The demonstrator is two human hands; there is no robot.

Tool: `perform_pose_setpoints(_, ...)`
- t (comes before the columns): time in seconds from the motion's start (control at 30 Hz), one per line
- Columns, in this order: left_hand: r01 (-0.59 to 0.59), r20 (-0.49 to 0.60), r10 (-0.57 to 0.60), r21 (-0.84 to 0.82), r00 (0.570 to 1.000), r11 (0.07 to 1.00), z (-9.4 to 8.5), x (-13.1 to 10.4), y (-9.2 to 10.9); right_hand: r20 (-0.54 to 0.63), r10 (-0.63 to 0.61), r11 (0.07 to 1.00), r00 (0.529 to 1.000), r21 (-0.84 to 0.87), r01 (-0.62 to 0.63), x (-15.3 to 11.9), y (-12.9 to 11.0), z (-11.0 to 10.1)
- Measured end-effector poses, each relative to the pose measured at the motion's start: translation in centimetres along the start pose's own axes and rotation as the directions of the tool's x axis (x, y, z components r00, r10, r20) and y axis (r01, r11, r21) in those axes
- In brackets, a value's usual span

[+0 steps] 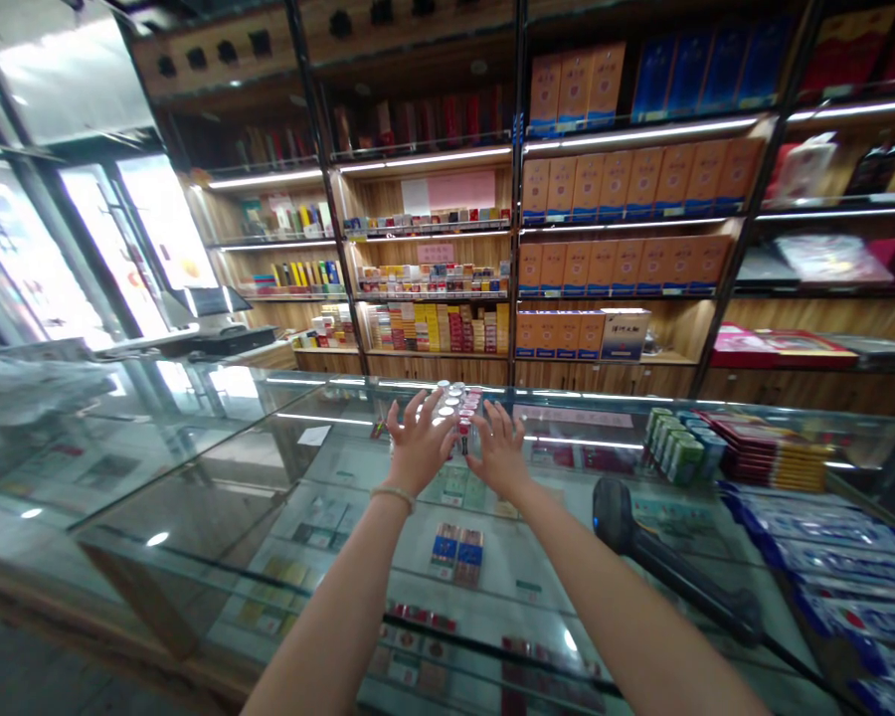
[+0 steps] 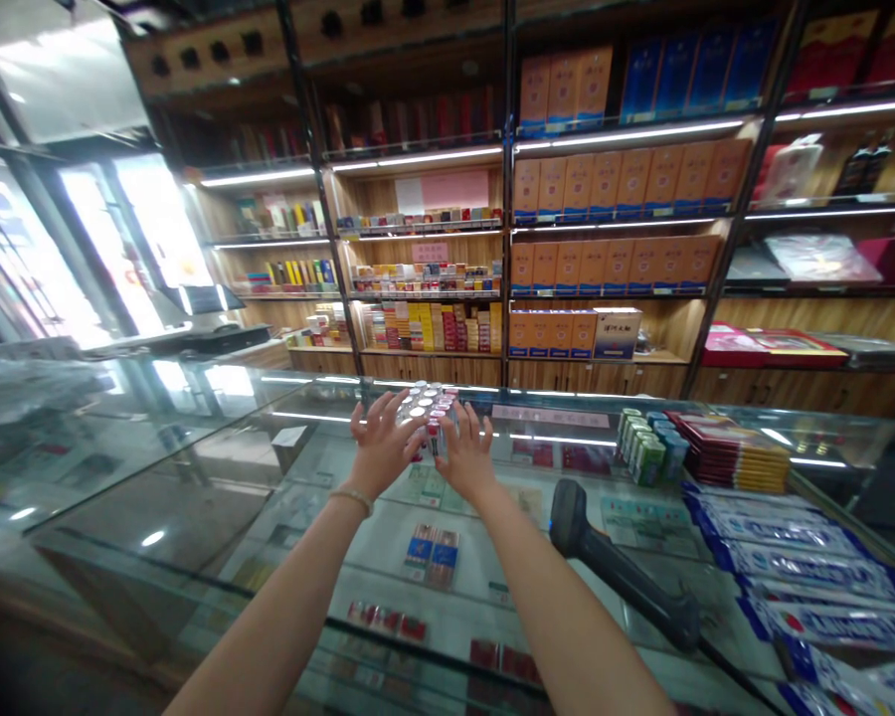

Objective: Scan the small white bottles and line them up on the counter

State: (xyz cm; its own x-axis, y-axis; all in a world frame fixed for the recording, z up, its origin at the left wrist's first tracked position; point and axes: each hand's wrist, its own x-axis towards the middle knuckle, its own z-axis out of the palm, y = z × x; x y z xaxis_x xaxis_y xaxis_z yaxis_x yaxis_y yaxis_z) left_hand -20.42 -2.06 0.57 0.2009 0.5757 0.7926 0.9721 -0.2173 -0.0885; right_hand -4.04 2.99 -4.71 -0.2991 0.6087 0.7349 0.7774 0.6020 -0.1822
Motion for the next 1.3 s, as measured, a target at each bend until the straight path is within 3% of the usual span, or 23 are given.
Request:
perform_pose_setpoints(0.27, 0.002, 0.005, -0.002, 0.009, 1.000, 1.000, 0.1, 0.0, 0.0, 0.030, 0.014, 0.999, 0.999, -0.035, -0.013, 0.2, -0.1, 0.5)
perform_pose_setpoints(0.67, -0.016, -0.025, 0.019, 0.121, 1.000, 0.993, 0.7, -0.1, -0.1, -0.029, -0.010, 0.991, 1.000, -0.135, 0.006, 0.3, 0.1, 1.4)
perform_pose_setpoints(1.1, -0.017, -0.034, 0.021, 0.127, 0.999, 0.992, 0.1, -0.1, 0.6, 0.026, 0.004, 0.981, 1.000, -0.192, 0.001, 0.1, 0.1, 0.8)
perform_pose_setpoints(1.3, 0.022, -0.054, -0.016, 0.108, 0.998, 0.994, 0.1, -0.5, 0.6, -0.015, -0.017, 0.987, 1.000, -0.162, 0.014, -0.2, 0.2, 1.2)
